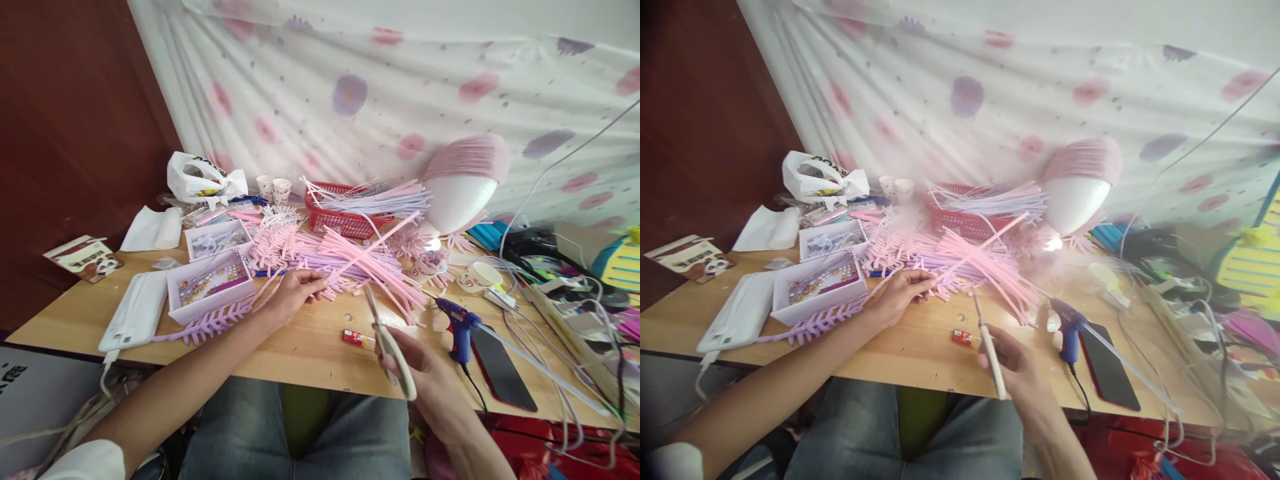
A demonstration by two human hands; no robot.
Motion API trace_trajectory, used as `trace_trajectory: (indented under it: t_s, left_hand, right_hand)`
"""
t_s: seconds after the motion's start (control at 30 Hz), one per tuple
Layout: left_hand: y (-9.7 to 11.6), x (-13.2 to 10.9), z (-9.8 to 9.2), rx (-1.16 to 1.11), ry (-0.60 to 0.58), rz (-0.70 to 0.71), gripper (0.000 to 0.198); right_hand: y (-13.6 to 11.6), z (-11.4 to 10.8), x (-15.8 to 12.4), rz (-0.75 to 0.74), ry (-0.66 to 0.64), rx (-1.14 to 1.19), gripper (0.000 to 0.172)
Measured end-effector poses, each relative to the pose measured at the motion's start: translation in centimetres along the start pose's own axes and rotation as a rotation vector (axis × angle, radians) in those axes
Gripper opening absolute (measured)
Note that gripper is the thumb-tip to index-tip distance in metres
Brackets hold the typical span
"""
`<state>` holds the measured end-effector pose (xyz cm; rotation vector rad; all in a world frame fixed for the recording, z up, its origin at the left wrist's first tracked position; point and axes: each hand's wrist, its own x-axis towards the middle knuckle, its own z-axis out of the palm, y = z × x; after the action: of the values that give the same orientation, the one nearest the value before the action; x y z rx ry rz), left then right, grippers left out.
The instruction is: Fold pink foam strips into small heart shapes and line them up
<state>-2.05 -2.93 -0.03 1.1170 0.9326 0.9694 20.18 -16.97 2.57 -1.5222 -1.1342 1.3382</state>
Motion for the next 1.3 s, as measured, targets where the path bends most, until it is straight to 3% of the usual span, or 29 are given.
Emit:
trace_trajectory:
  t_s: [0.13, 0.27, 0.6, 0.77, 1.0, 1.3]
  left_hand:
    - [0.6, -2.7, -0.2, 0.061, -0.011, 0.005, 0.022]
    - [0.7, -5.6, -0.8, 0.071, -0.032, -0.050, 0.017]
    - [1.8, -7.5, -2.2, 0.144, -0.118, -0.165, 0.012]
    - [1.6, -6.5, -2.4, 0.167, -0.182, -0.160, 0.008]
    - [1.5, -2.2, -2.4, 0.229, -0.216, -0.151, 0.006]
    - [1.5, 1.0, -2.1, 0.166, -0.277, -0.258, 0.007]
  right_hand:
    - [-0.1, 4.5, -0.2, -0.024, -0.118, 0.072, 0.060]
    - [0.3, 7.3, 0.1, -0.030, -0.155, 0.098, 0.063]
    - [0.4, 9.7, 0.4, -0.004, -0.190, 0.056, 0.046]
    - [-0.3, 9.6, 0.8, -0.018, -0.184, 0.016, 0.037]
    - [-1.7, 8.4, 3.8, -0.009, -0.156, -0.081, 0.019]
    - [-1.0, 8.1, 5.7, 0.051, -0.058, 0.006, 0.018]
